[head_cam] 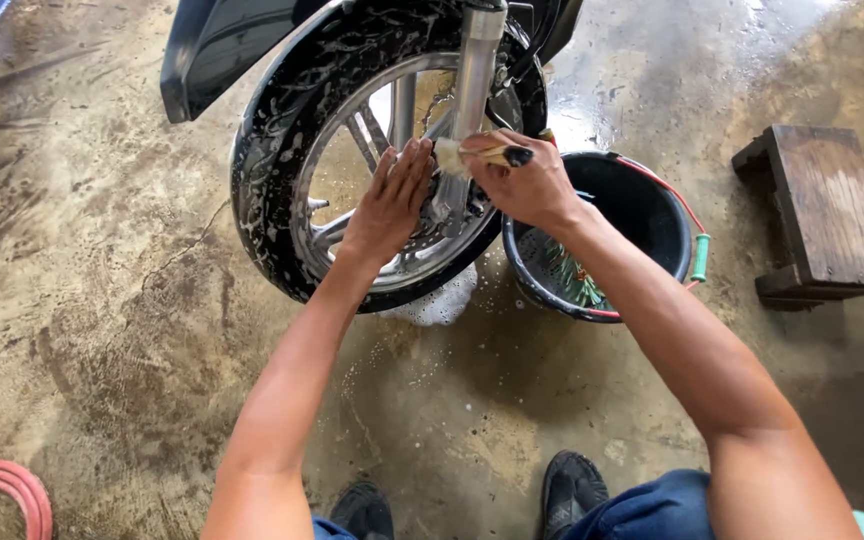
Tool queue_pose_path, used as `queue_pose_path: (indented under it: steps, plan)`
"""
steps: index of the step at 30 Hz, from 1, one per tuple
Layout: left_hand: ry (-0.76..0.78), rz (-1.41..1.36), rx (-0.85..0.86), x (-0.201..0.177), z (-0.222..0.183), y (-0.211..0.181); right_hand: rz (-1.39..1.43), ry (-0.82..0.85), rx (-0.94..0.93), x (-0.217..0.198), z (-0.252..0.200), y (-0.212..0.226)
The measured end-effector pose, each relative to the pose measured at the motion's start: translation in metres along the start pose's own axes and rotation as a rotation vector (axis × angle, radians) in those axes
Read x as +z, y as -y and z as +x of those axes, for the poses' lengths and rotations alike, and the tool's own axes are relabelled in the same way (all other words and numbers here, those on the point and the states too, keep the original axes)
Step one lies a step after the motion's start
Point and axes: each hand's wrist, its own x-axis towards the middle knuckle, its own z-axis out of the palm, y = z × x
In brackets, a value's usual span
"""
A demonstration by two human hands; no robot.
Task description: The person scrubs the front wheel and tire of a motorcycle using a small brush and soapy water. They then switch to a larger brush to clean the tire tread and rim, followed by scrubbing with a sponge.
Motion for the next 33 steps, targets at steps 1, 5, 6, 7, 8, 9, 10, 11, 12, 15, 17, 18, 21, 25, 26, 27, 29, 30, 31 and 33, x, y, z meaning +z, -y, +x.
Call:
queue_pose_path:
  steps: [1,5,6,7,8,9,10,11,12,15,17,18,21,25,26,27,29,30,31,33]
  plan:
    - [0.003,0.047,-0.009,-0.004,0.000,-0.001,-0.023,0.005,-0.017,0.001,-0.002,0.003]
    - [-0.031,0.009,0.006,0.012,-0.001,0.002,-0.045,0.275,0.134,-0.015,-0.013,0.042]
    - [-0.037,-0.001,0.013,0.013,-0.002,-0.001,-0.054,0.274,0.145,-0.015,-0.014,0.040]
    - [0.032,0.016,-0.013,0.013,-0.002,-0.003,-0.054,0.215,0.171,-0.014,-0.015,0.040]
    - [0.099,0.036,-0.036,0.013,-0.002,-0.005,-0.055,0.153,0.197,-0.015,-0.016,0.039]
    - [0.093,0.027,-0.027,0.010,-0.003,-0.004,-0.064,0.149,0.207,-0.011,-0.017,0.046]
    - [0.102,0.012,-0.028,0.007,-0.003,-0.004,-0.002,0.117,0.244,-0.009,-0.017,0.053]
    - [0.112,-0.004,-0.029,0.003,-0.002,-0.004,0.060,0.082,0.280,-0.007,-0.017,0.060]
    - [0.096,-0.009,-0.017,0.007,-0.003,-0.006,0.042,0.072,0.284,-0.002,-0.023,0.064]
    - [0.145,0.044,0.010,0.015,-0.009,-0.008,-0.034,0.047,0.432,0.014,-0.034,0.069]
    - [0.182,0.084,0.016,0.015,-0.009,-0.010,-0.145,-0.095,0.371,0.021,-0.032,0.064]
    - [0.173,0.078,0.028,0.019,-0.012,-0.010,-0.156,-0.102,0.379,0.028,-0.034,0.066]
    - [0.192,0.109,0.032,0.025,-0.011,-0.011,-0.135,-0.035,0.377,0.031,-0.033,0.067]
    - [0.218,0.132,0.049,0.021,-0.012,-0.009,-0.193,-0.097,0.380,0.033,-0.037,0.062]
    - [0.221,0.133,0.046,0.020,-0.011,-0.010,-0.148,-0.102,0.322,0.037,-0.040,0.056]
    - [0.218,0.133,0.041,0.021,-0.008,-0.011,-0.151,-0.099,0.318,0.034,-0.041,0.058]
    - [0.162,0.080,0.048,0.022,-0.014,-0.013,-0.159,-0.020,0.359,0.036,-0.046,0.066]
    - [0.163,0.082,0.042,0.022,-0.014,-0.014,-0.157,-0.016,0.354,0.033,-0.042,0.069]
    - [0.154,0.101,0.042,0.021,-0.015,-0.016,-0.172,-0.045,0.402,0.030,-0.037,0.073]
    - [0.146,0.127,0.047,0.017,-0.018,-0.017,-0.185,-0.081,0.449,0.028,-0.038,0.076]
